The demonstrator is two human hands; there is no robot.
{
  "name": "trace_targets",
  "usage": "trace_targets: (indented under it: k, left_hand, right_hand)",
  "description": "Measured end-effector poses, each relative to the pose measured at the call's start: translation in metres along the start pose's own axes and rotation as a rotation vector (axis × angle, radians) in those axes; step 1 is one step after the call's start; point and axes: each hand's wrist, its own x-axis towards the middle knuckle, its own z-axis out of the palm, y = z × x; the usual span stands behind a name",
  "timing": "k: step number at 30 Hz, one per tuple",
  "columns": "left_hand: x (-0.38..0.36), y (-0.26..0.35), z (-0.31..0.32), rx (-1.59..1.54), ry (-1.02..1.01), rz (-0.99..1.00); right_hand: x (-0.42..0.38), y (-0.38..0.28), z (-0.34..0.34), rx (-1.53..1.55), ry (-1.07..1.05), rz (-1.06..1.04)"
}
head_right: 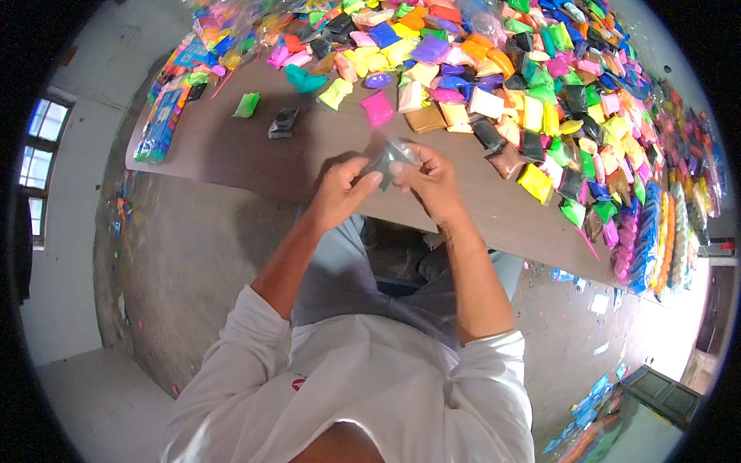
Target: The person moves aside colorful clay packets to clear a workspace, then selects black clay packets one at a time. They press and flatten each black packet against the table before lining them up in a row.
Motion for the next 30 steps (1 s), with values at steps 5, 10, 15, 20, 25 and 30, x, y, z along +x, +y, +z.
trace_targets:
  k: [5,10,15,20,25,30]
  left_hand:
    - [-0.001,0.002,-0.005,0.025,-0.05,-0.057]
    - [-0.001,0.002,0.0,-0.194,0.021,-0.084]
    - [0.001,0.0,-0.003,-0.079,0.006,-0.069]
    - [0.0,-0.003,-0.001,-0.061,-0.021,-0.116]
    - [0.001,-0.002,0.0,-0.062,0.021,-0.076]
    - [-0.001,-0.003,-0.005,-0.088,-0.037,-0.16]
  right_hand:
    - [0.001,0.0,-0.008,-0.086,-0.104,0.069]
    - [-0.003,0.0,-0.002,-0.055,-0.025,0.04]
    - [0.003,-0.013,-0.007,0.163,-0.122,0.106]
    - [0.007,-0.014,-0.003,-0.147,-0.236,0.178]
    - [-0.002,-0.001,0.006,-0.099,-0.054,0.023]
    - [0.0,-0.008,0.007,-0.031,-0.075,0.074]
